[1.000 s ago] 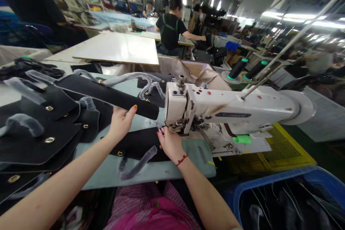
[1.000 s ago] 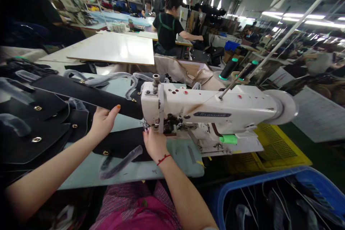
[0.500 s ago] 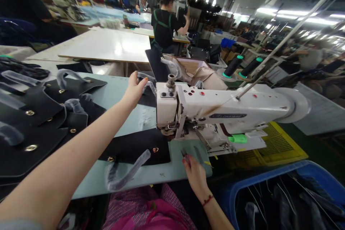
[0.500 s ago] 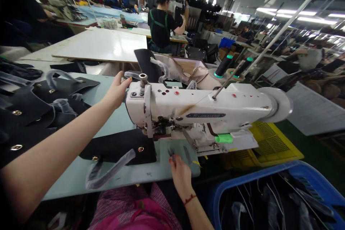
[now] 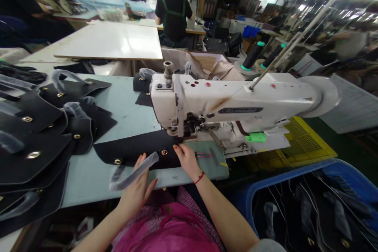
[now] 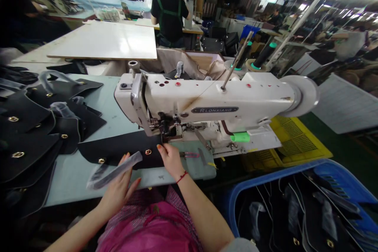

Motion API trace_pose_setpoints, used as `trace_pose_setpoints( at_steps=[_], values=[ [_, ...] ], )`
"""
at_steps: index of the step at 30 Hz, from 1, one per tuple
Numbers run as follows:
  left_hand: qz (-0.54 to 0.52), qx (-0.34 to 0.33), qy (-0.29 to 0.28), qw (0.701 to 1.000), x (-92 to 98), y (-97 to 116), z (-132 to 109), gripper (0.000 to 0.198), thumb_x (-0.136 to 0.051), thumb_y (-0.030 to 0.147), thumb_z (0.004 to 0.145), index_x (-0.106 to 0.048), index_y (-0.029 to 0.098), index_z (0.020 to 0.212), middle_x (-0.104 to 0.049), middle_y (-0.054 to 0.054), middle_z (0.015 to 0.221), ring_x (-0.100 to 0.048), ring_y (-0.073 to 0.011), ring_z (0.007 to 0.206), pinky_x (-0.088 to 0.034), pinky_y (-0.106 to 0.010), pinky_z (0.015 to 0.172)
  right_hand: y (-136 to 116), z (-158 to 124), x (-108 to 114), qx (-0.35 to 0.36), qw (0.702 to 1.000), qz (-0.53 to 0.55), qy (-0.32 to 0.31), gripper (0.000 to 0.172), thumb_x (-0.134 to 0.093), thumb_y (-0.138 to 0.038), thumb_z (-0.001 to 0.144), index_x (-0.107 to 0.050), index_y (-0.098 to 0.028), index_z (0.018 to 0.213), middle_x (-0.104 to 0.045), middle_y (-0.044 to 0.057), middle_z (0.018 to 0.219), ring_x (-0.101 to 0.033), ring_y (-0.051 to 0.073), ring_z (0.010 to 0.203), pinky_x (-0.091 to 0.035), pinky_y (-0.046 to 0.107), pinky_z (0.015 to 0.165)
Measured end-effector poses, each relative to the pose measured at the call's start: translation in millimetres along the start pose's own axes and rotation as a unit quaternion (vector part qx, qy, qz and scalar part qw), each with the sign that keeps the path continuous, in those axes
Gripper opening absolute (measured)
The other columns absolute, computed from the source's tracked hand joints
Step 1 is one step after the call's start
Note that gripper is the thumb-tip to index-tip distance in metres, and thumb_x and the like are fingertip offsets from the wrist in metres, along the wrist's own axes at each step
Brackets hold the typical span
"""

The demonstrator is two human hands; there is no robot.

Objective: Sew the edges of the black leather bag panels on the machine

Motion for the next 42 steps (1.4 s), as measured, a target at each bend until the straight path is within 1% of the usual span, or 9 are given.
trace_pose_setpoints(
  at_steps=[2,4,8,10,12,18,29,36,42],
  values=[
    [0.008,0.025,0.037,0.999,-3.6,-15.8,30.3,0.079,-0.056,0.038,0.092,-0.017,0.015,0.157,-0.025,-0.023,0.159,-0.021,-0.0414,0.147,-0.034,-0.063,0.110,-0.6,-1.3,-2.5,-0.006,1.000,0.014,0.010,0.045,-0.047,-0.052,0.096,-0.054,-0.017,0.068,-0.042,-0.003,0.061,-0.038,0.011,0.059,-0.026,0.024,0.055],
    [0.015,0.015,0.060,0.998,1.8,-28.5,58.9,0.072,-0.060,0.043,0.090,-0.033,0.017,0.151,-0.037,-0.020,0.155,-0.022,-0.0414,0.147,-0.025,-0.066,0.113,-2.2,-3.1,-3.4,-0.013,1.000,0.022,0.016,0.046,-0.047,-0.052,0.095,-0.050,-0.017,0.065,-0.038,-0.003,0.060,-0.035,0.011,0.058,-0.025,0.024,0.054],
    [-0.015,-0.086,-0.003,0.996,11.4,-45.3,89.4,0.040,-0.059,0.041,0.091,-0.060,0.026,0.128,-0.058,-0.008,0.141,-0.044,-0.0332,0.138,-0.022,-0.060,0.117,-7.1,-4.6,-4.0,-0.029,0.999,0.041,0.015,0.047,-0.047,-0.054,0.093,-0.044,-0.018,0.062,-0.035,-0.003,0.061,-0.033,0.011,0.059,-0.024,0.024,0.054],
    [-0.057,-0.134,-0.047,0.988,13.6,-49.8,91.9,0.031,-0.056,0.036,0.094,-0.063,0.027,0.123,-0.062,-0.005,0.137,-0.053,-0.0275,0.131,-0.027,-0.056,0.117,-10.1,-4.7,-3.9,-0.036,0.998,0.049,0.016,0.048,-0.046,-0.055,0.092,-0.040,-0.019,0.061,-0.033,-0.003,0.061,-0.031,0.011,0.059,-0.023,0.024,0.054],
    [-0.099,-0.157,-0.057,0.981,17.3,-51.8,91.7,0.029,-0.054,0.037,0.095,-0.067,0.025,0.118,-0.066,-0.005,0.132,-0.058,-0.0239,0.125,-0.034,-0.049,0.115,-13.3,-5.0,-3.0,-0.041,0.998,0.053,0.022,0.049,-0.047,-0.055,0.091,-0.035,-0.020,0.060,-0.030,-0.004,0.061,-0.029,0.010,0.059,-0.023,0.024,0.054],
    [-0.151,-0.116,-0.086,0.978,21.2,-48.1,91.5,0.033,-0.053,0.044,0.094,-0.071,0.025,0.114,-0.066,-0.005,0.130,-0.061,-0.0222,0.122,-0.041,-0.043,0.113,-18.3,-6.8,-1.0,-0.066,0.996,0.055,0.030,0.049,-0.047,-0.054,0.090,-0.032,-0.020,0.059,-0.028,-0.004,0.061,-0.026,0.010,0.058,-0.021,0.025,0.054],
    [-0.168,-0.105,-0.059,0.978,22.7,-52.6,101.1,0.031,-0.059,0.046,0.091,-0.072,0.024,0.109,-0.069,-0.006,0.126,-0.064,-0.0231,0.118,-0.043,-0.043,0.111,-16.7,5.6,-0.9,-0.068,0.996,0.035,0.037,0.050,-0.046,-0.054,0.091,-0.032,-0.020,0.057,-0.028,-0.003,0.059,-0.027,0.010,0.058,-0.021,0.025,0.054],
    [-0.180,-0.041,-0.036,0.982,32.4,-54.7,117.6,0.038,-0.061,0.052,0.088,-0.071,0.022,0.109,-0.071,-0.007,0.120,-0.067,-0.0240,0.113,-0.044,-0.042,0.111,-15.6,21.9,-2.7,-0.067,0.997,0.030,0.037,0.052,-0.046,-0.057,0.091,-0.033,-0.019,0.057,-0.028,-0.003,0.059,-0.028,0.010,0.057,-0.019,0.026,0.054],
    [-0.141,-0.110,-0.026,0.984,19.0,-62.6,116.8,0.035,-0.061,0.049,0.089,-0.071,0.022,0.107,-0.071,-0.010,0.122,-0.065,-0.0282,0.117,-0.045,-0.048,0.109,-17.1,-0.9,1.2,-0.062,0.997,0.020,0.032,0.051,-0.045,-0.055,0.093,-0.035,-0.020,0.058,-0.032,-0.004,0.057,-0.035,0.010,0.055,-0.023,0.025,0.053]
  ],
)
Point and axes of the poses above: each hand's wrist, its own z-axis towards the middle knuckle, its own x-axis out of the back of the hand, y = z × x, the point moved 5 cm from there along z, towards the middle knuckle
